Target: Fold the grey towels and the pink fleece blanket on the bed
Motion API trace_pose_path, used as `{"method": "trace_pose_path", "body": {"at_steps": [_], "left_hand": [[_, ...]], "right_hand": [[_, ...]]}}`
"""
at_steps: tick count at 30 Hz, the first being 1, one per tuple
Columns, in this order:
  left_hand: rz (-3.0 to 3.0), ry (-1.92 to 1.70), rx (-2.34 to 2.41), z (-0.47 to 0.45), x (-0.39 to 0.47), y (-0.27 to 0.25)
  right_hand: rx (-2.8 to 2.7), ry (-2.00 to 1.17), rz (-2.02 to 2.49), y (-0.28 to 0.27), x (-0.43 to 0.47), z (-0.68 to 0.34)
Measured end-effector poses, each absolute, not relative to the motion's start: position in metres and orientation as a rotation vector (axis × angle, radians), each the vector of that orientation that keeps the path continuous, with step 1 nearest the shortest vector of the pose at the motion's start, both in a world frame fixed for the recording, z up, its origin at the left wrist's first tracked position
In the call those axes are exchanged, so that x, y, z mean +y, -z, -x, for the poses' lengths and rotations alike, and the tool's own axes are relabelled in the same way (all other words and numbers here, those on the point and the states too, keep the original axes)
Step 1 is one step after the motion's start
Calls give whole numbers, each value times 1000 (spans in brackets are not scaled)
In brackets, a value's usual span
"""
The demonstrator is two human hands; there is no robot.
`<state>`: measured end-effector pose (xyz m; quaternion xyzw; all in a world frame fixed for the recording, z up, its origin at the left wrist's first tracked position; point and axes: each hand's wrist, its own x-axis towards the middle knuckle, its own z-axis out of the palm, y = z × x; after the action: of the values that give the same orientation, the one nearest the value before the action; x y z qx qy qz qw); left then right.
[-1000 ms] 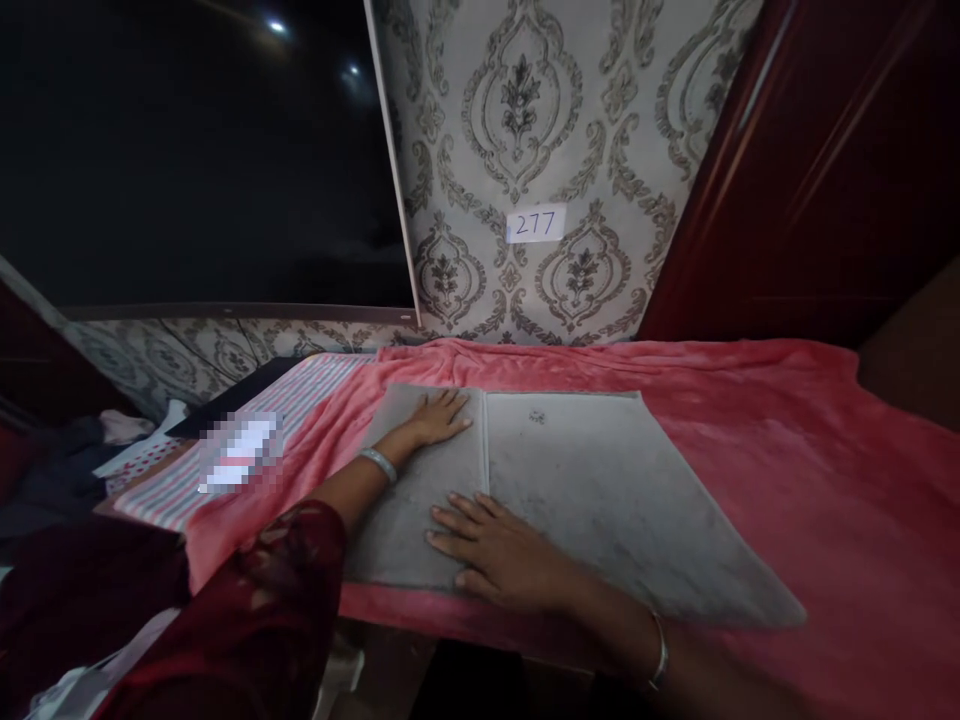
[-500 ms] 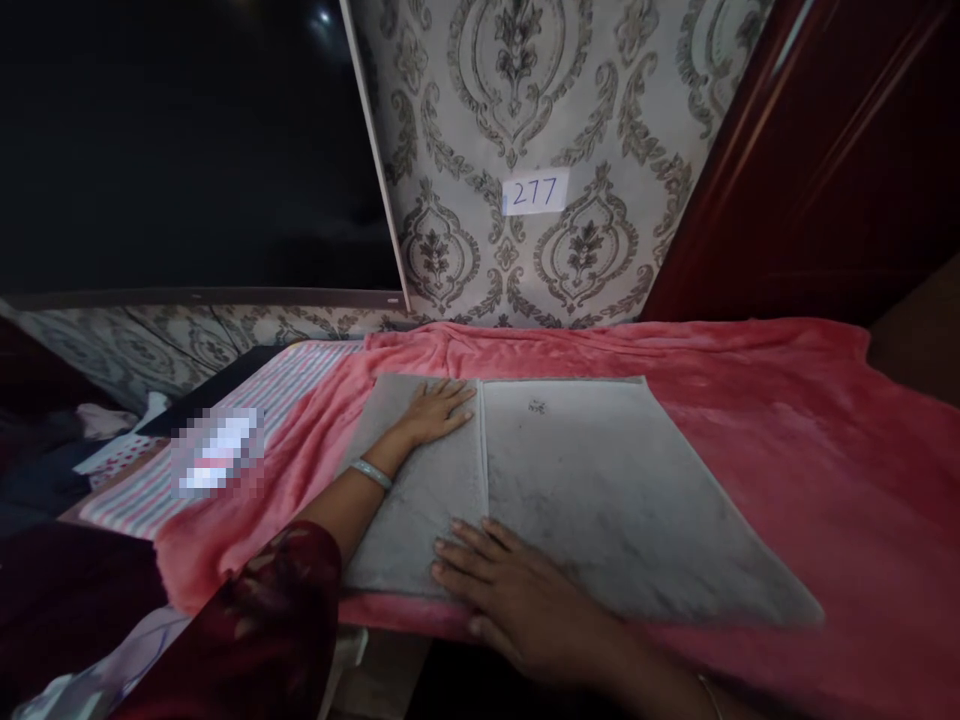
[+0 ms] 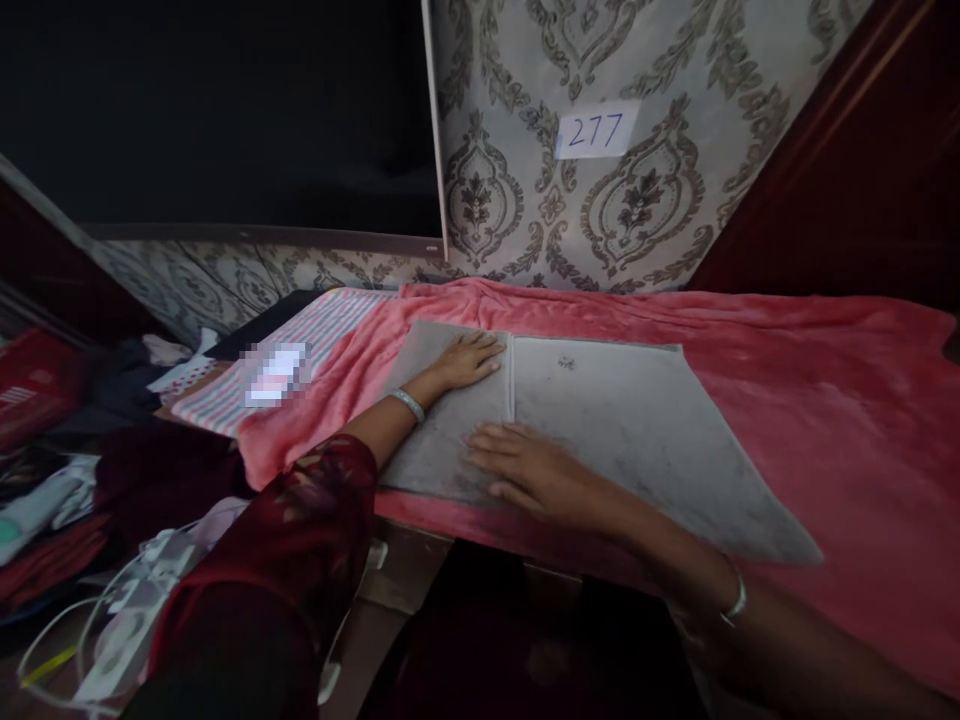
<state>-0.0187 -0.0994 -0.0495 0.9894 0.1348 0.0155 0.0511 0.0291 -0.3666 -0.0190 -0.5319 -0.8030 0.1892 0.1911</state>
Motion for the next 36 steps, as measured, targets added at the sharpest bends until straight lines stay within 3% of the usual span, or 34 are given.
{"method": "trace_pose_path", "body": {"at_steps": [9,27,36], "left_hand": [[-3000,15,478,72,-78,40],[-3064,-78,516,79,-76,53],[-3077,121,608,65,-84,32]], "right_hand": [[-2468,-381,1470,45,-282,-10],[-2439,-486,1439,63,-340,11],[-2282,-667,1293,37,-384,3]]}}
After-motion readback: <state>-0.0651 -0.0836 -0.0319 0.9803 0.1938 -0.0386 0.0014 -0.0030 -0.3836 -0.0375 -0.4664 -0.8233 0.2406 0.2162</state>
